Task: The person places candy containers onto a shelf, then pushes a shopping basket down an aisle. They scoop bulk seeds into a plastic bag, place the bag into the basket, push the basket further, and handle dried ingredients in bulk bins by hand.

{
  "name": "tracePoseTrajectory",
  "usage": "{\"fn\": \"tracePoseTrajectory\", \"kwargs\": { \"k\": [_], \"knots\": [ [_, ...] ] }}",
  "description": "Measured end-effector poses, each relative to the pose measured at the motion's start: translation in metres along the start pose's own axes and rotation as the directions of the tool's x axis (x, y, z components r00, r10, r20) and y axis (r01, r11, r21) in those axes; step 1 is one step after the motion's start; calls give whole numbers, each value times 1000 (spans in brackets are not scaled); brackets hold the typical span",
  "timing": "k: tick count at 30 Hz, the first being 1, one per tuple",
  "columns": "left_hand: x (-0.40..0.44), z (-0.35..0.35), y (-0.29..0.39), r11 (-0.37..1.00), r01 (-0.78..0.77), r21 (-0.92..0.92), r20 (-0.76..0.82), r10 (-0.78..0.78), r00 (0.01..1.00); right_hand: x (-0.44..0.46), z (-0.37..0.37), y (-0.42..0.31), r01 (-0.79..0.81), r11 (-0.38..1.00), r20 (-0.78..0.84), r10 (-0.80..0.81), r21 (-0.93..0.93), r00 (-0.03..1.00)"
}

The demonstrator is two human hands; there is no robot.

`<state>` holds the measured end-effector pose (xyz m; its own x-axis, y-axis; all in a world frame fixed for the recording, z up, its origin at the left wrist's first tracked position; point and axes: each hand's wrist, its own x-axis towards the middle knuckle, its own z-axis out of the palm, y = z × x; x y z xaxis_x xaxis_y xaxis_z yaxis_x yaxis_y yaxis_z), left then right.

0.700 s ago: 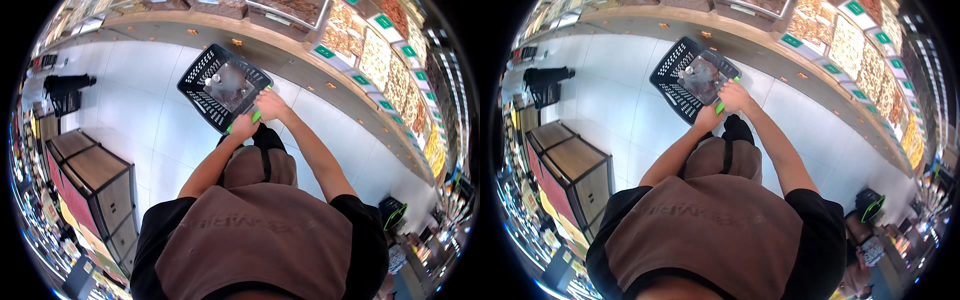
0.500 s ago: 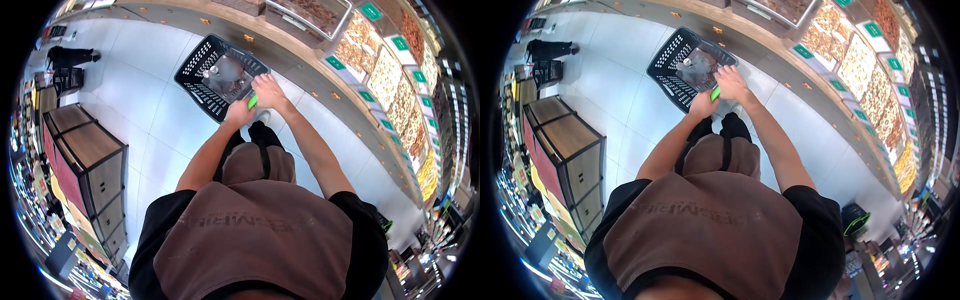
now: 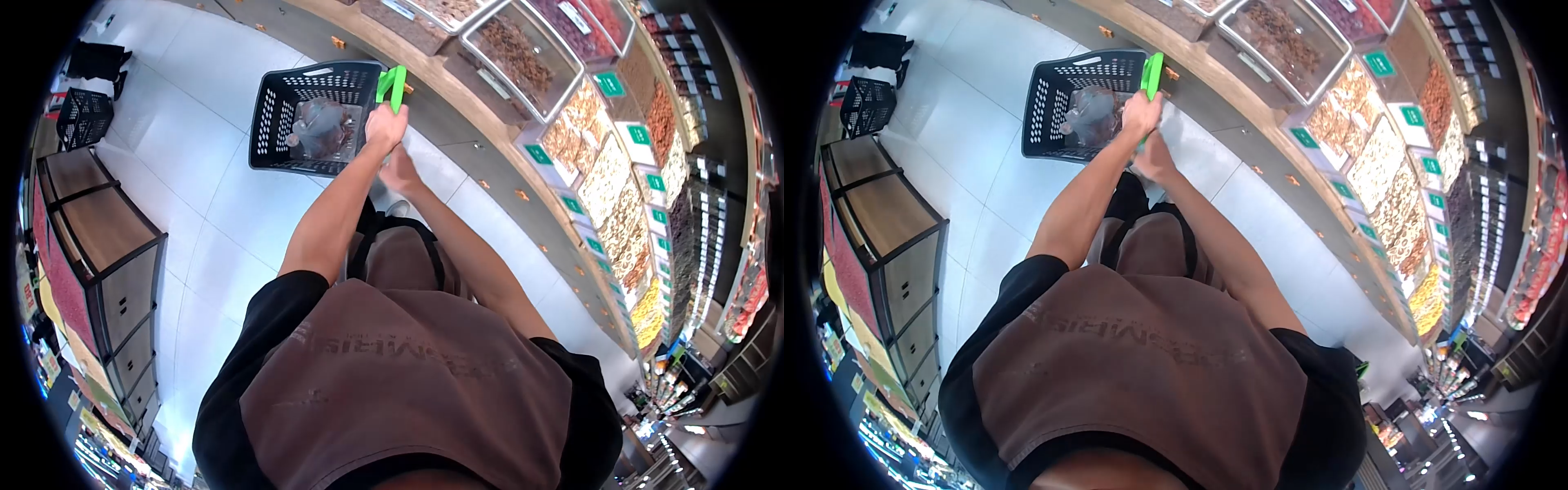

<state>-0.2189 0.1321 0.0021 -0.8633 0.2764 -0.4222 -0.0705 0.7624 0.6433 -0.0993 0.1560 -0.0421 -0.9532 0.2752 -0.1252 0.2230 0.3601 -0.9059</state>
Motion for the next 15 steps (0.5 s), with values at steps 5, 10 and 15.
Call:
{"fn": "tracePoseTrajectory", "kwargs": {
  "k": [5, 10, 15],
  "knots": [
    [33, -19, 3, 961, -113, -253, 35, 126, 991, 74, -13, -4, -32, 971, -172, -9, -235, 985],
    [45, -22, -57, 814, -318, -486, 27, 378, 926, 118, -43, -43, -316, 846, -144, 281, -429, 949],
    [9, 21, -193, 922, 178, -344, 187, -119, 975, 151, -70, -17, -325, 755, -80, 343, -569, 936]
  ]
}}
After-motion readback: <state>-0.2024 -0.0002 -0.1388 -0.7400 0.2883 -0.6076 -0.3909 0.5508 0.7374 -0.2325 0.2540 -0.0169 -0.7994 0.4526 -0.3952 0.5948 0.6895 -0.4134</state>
